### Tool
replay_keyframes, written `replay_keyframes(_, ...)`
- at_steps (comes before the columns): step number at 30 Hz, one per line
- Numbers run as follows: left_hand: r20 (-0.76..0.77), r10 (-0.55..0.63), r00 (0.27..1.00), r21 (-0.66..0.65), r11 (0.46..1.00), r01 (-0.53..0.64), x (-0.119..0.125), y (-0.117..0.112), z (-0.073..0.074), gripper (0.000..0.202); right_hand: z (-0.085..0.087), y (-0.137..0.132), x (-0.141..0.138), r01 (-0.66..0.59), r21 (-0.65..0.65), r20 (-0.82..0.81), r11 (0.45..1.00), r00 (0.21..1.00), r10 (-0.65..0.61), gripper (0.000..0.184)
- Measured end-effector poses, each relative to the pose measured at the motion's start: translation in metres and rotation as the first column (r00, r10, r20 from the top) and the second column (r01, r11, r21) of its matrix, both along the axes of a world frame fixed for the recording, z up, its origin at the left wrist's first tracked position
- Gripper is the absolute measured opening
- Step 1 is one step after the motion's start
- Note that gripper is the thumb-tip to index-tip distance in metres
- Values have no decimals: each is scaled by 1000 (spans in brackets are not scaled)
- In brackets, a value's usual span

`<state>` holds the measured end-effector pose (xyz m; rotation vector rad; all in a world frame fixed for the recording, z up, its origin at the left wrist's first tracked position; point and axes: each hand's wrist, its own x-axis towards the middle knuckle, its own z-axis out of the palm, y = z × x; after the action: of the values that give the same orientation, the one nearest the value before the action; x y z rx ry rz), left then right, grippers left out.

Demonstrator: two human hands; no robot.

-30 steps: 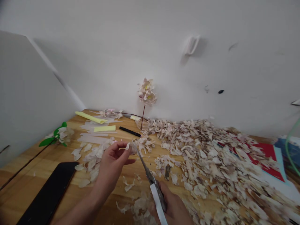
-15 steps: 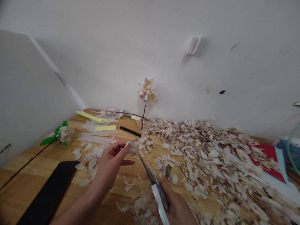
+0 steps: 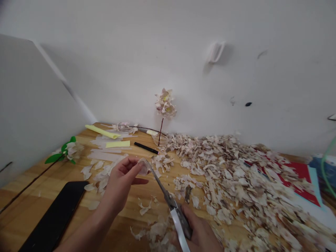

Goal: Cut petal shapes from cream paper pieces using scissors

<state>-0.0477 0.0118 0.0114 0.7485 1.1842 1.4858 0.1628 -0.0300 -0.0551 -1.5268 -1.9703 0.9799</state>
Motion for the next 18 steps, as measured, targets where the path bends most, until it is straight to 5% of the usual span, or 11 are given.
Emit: replay_keyframes(18, -83, -231, 969, -103, 969, 223, -21, 2, 9, 22, 15, 4, 9, -101, 26, 253, 995, 963, 91, 28)
